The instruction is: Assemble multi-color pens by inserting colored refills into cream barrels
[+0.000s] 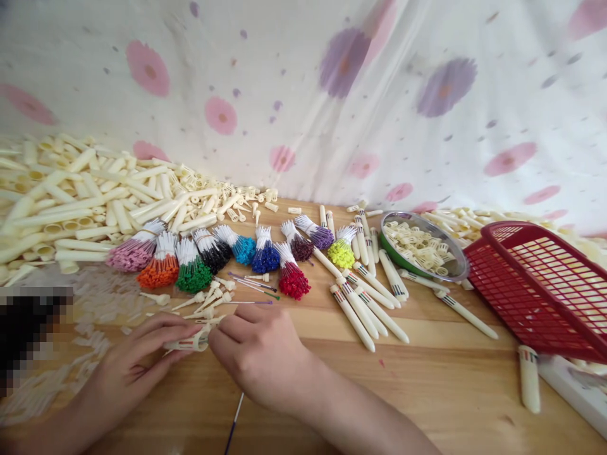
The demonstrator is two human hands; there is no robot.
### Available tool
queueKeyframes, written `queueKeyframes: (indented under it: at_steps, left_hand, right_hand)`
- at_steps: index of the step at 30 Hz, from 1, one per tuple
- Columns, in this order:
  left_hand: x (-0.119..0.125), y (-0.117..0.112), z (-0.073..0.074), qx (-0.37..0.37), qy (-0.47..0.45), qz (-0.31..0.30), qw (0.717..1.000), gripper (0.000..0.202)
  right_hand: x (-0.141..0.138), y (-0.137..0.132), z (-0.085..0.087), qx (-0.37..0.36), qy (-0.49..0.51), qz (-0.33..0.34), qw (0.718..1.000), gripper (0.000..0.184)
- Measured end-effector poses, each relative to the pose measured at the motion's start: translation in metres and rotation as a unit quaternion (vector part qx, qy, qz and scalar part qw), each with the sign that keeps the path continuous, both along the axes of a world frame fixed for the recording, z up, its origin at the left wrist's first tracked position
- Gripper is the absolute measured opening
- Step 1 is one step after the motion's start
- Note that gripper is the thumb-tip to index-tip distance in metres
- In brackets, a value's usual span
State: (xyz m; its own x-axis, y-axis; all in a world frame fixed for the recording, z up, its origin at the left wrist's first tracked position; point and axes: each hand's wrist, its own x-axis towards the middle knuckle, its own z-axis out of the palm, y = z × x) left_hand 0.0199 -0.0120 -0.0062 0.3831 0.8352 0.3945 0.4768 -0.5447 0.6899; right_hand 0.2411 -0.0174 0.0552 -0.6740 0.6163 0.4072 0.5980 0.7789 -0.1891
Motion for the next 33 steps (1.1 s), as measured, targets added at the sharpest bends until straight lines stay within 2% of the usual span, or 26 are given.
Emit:
queueKeyframes:
  at_steps: [3, 8, 13, 18, 23, 27, 33]
  left_hand:
    - [-0.0011, 0.0008, -0.001, 0.006, -0.007, 0.017, 1.0, 0.031]
    - [-0.0012, 0.0011, 0.0019, -0.017, -0.041, 0.025, 0.999, 0.025]
    - [0.0025, 0.0005, 0.0012, -0.126, -0.121, 0.021, 0.984, 0.012]
    - [0.0042, -0.0003, -0.0001, -0.203, -0.16, -0.003, 0.966, 0.011]
    - [0.0051, 0.0003, 0.0031, -0.21, -0.177, -0.031, 0.961, 0.01]
    - [0.0044, 0.0003, 0.0005, -0.215, -0.175, -0.028, 0.96, 0.011]
    - [0.0025, -0.0003, -0.0015, -0.198, -0.191, -0.041, 0.96, 0.019]
  right_hand:
    - [0.0018, 0.0023, 0.0007, 0.005, -0.006, 0.007, 1.0, 0.023]
    - [0.0071, 0.0049, 0.0047, -0.011, 0.001, -0.022, 1.0, 0.02]
    - [0.0035, 0.0023, 0.0047, -0.001, 0.005, 0.002, 1.0, 0.024]
    - [-0.0008, 0.0004, 0.0046, 0.008, 0.001, 0.01, 1.0, 0.021]
    - [-0.0011, -0.0014, 0.005, 0.016, 0.006, 0.013, 1.0, 0.02]
    - [-0.0007, -0.002, 0.0049, 0.022, 0.007, 0.014, 1.0, 0.018]
    - [0.0006, -0.0017, 0.0063, 0.0, 0.0, 0.005, 1.0, 0.024]
